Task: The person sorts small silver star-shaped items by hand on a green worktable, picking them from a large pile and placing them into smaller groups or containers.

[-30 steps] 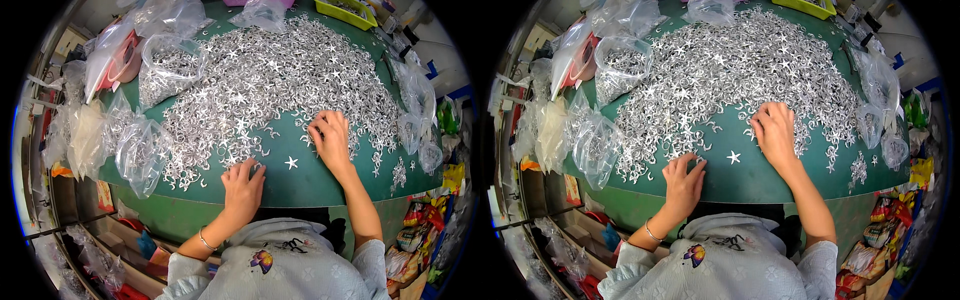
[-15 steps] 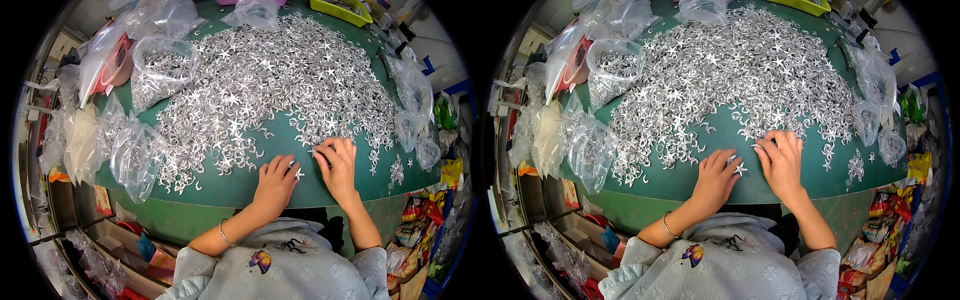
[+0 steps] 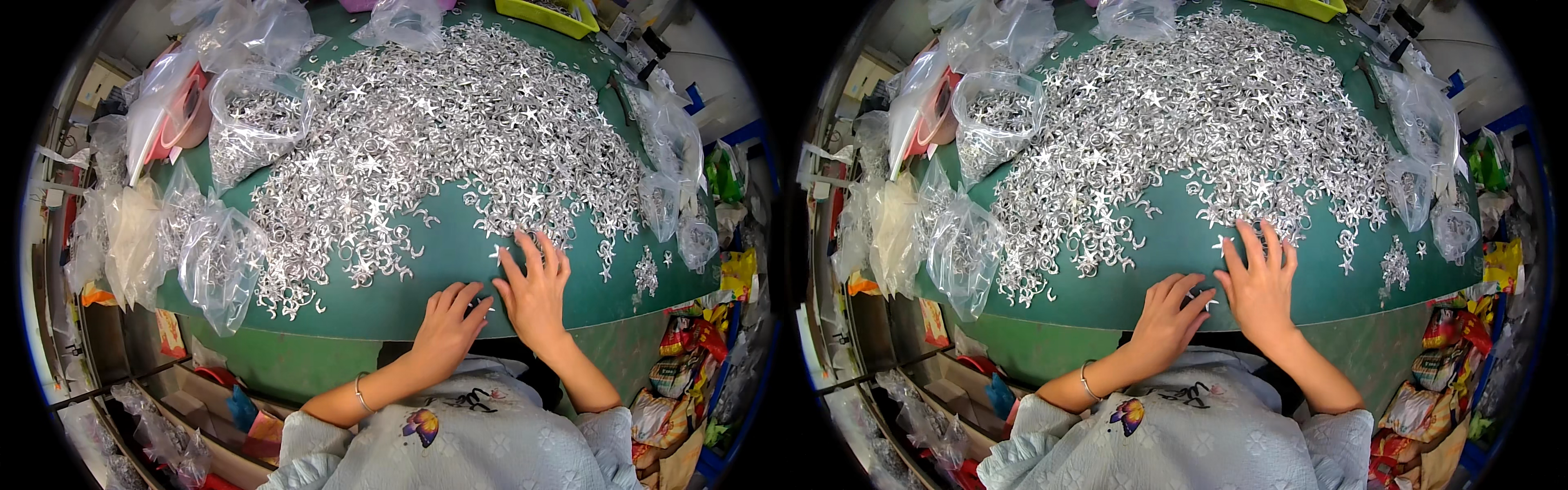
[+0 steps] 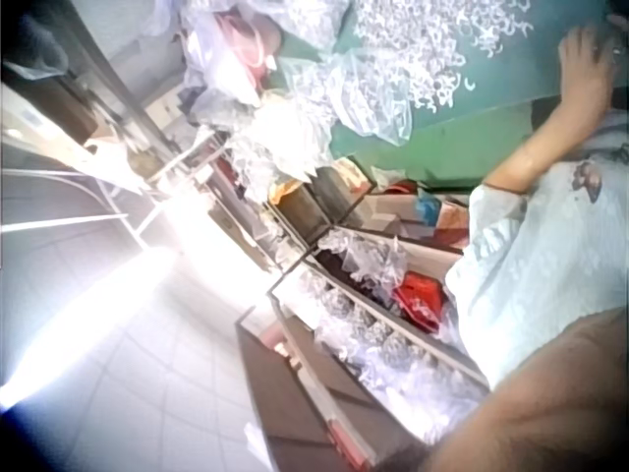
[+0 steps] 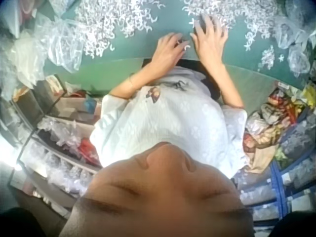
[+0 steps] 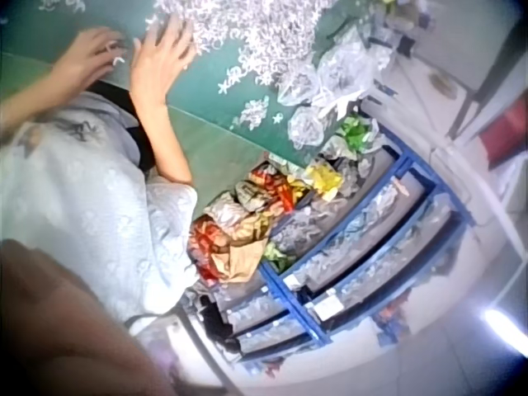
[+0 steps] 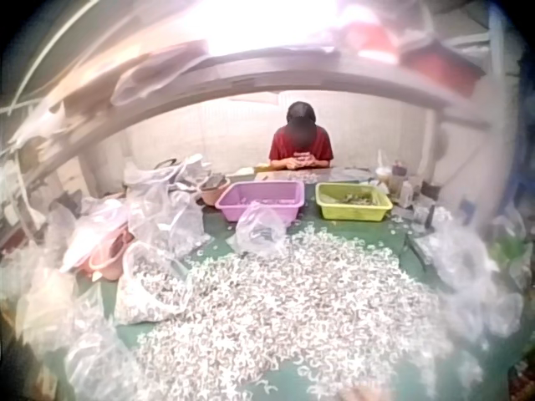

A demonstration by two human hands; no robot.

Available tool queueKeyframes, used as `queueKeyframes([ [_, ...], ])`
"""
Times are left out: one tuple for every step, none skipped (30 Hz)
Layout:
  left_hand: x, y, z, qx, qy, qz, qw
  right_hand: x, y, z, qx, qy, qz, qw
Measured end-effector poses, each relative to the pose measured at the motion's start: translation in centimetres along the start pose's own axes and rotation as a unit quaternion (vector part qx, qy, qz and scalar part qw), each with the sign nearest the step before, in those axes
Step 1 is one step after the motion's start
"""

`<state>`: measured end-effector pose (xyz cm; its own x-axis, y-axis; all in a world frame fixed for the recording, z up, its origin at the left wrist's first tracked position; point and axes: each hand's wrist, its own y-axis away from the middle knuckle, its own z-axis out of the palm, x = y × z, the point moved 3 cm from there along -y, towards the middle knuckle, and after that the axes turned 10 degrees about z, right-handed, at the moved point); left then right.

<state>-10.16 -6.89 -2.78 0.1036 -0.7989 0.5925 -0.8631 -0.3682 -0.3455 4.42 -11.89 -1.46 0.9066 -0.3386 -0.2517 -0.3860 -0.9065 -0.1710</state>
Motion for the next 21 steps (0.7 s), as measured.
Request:
queueKeyframes([
  [0.0, 0.0, 0.0, 0.004, 0.004, -0.003, 1.000, -0.4, 0.3, -0.6, -0.022, -0.012, -0.007, 1.000],
  [0.0, 0.1, -0.1, 0.008, 0.008, -0.006, 1.000, -0.7, 0.8, -1.0, -0.045, -0.025, -0.013, 0.999],
  [-0.2, 0.3, -0.1, 0.015, 0.017, -0.019, 1.000, -0.9, 1.4, -1.1, -0.067, -0.041, -0.040, 0.996],
  [-0.4, 0.6, -0.1, 0.022, 0.026, -0.033, 0.999, -0.6, 1.4, -1.1, -0.068, -0.073, -0.040, 0.994],
  [-0.6, 0.7, -0.1, 0.029, 0.036, -0.046, 0.998, -0.1, 1.4, -1.2, -0.068, -0.105, -0.039, 0.991],
  [-0.5, 0.4, -0.1, 0.014, 0.020, -0.051, 0.998, 0.2, 1.3, -1.1, -0.070, -0.139, -0.042, 0.987],
  [-0.3, -0.1, -0.2, -0.003, 0.006, -0.054, 0.999, 0.4, 0.4, -1.5, -0.027, -0.134, -0.033, 0.990],
  [-0.1, -0.3, -0.1, -0.020, -0.008, -0.057, 0.998, 0.6, -0.7, -1.5, -0.001, -0.103, -0.028, 0.994],
  [0.2, -0.4, 0.2, -0.039, -0.025, -0.030, 0.998, 0.7, -1.9, -1.3, 0.012, -0.077, -0.033, 0.996],
  [0.4, -0.5, 0.6, -0.056, -0.042, 0.000, 0.998, 0.9, -3.0, -1.0, 0.026, -0.049, -0.039, 0.998],
  [0.5, -0.5, 0.8, -0.072, -0.059, 0.028, 0.995, 1.2, -3.5, -0.8, 0.027, -0.032, -0.050, 0.998],
  [0.5, -0.3, 1.0, -0.072, -0.045, 0.027, 0.996, 1.6, -4.0, -0.4, 0.027, -0.017, -0.062, 0.998],
  [0.4, 0.0, 1.0, -0.071, -0.031, 0.026, 0.997, 2.0, -4.3, -0.3, 0.027, -0.001, -0.074, 0.997],
  [0.3, 0.1, 0.9, -0.071, -0.017, 0.025, 0.997, 2.8, -4.7, -0.5, 0.042, 0.006, -0.054, 0.998],
  [0.0, 0.2, 0.7, -0.070, -0.010, 0.022, 0.997, 3.7, -4.8, -0.6, 0.055, 0.013, -0.033, 0.998],
  [-0.3, 0.2, 0.3, -0.068, -0.003, 0.019, 0.997, 4.5, -4.9, -0.7, 0.068, 0.021, -0.012, 0.997],
  [-0.7, 0.0, 0.0, -0.067, 0.004, 0.017, 0.998, 5.1, -4.9, -0.9, 0.081, 0.021, 0.008, 0.996],
  [-0.9, -0.4, -0.3, -0.064, -0.018, 0.009, 0.998, 5.1, -5.1, -0.7, 0.094, 0.016, 0.009, 0.995],
  [-1.3, -1.3, -0.7, -0.062, -0.036, 0.006, 0.997, 5.0, -5.1, -0.7, 0.107, 0.015, 0.014, 0.994],
  [-1.8, -2.1, -1.0, -0.060, -0.054, 0.004, 0.997, 4.9, -5.0, -0.7, 0.120, 0.014, 0.019, 0.993],
  [-2.4, -3.2, -0.9, -0.047, -0.117, 0.009, 0.992, 4.1, -4.9, -0.7, 0.116, -0.018, -0.007, 0.993],
])
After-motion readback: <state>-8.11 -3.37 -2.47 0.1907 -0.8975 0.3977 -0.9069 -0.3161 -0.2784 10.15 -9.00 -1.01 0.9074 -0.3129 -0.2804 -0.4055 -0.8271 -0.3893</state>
